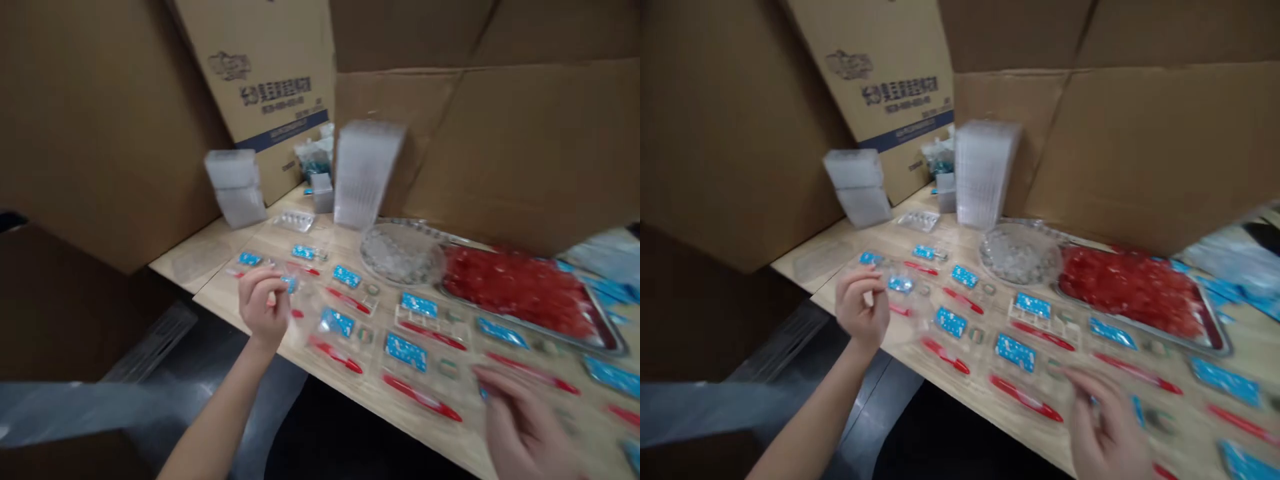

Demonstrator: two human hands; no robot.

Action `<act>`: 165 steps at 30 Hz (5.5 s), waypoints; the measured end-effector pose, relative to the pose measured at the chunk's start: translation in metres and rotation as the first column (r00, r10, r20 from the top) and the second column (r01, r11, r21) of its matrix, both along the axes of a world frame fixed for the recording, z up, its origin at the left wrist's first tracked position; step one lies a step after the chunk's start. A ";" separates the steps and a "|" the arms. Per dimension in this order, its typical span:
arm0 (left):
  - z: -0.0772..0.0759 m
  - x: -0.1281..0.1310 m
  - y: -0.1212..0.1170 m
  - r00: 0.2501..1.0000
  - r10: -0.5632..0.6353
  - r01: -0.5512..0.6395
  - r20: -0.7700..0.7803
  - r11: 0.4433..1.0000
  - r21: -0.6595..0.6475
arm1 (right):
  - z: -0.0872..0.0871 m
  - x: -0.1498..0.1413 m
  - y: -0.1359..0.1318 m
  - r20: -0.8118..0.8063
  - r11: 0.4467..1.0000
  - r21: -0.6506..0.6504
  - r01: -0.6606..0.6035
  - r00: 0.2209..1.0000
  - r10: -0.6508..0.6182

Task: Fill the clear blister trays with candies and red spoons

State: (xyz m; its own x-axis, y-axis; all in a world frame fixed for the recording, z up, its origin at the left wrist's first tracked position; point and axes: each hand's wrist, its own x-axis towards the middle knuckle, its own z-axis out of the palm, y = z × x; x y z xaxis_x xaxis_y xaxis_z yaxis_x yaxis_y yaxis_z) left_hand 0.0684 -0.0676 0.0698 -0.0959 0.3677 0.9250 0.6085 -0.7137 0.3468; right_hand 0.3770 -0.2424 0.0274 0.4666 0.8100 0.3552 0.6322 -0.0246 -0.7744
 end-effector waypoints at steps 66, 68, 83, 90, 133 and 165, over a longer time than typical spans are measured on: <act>-0.061 0.137 -0.092 0.508 -0.709 0.196 -0.489 0.648 -0.736 | -0.009 0.045 0.015 0.278 0.935 -0.267 -0.234 0.910 0.307; -0.064 0.137 -0.093 0.502 -0.699 0.172 -0.509 0.658 -0.733 | -0.013 0.042 0.009 0.320 0.923 -0.278 -0.265 0.881 0.349; -0.068 0.141 -0.096 0.514 -0.675 0.164 -0.529 0.683 -0.712 | 0.004 0.096 0.069 0.507 0.960 -0.281 -0.022 0.846 0.168; -0.066 0.141 -0.095 0.501 -0.699 0.166 -0.510 0.656 -0.736 | 0.005 0.146 0.132 0.723 0.909 -0.411 0.060 0.629 0.286; -0.032 0.151 -0.100 0.546 -0.433 0.705 0.718 -0.226 -0.672 | 0.020 0.002 0.014 -0.102 0.875 -0.124 -0.467 0.883 0.457; -0.070 0.139 -0.107 0.575 -0.741 0.282 -0.348 0.578 -0.766 | -0.004 0.024 0.040 0.526 0.831 -0.382 -0.403 0.645 0.555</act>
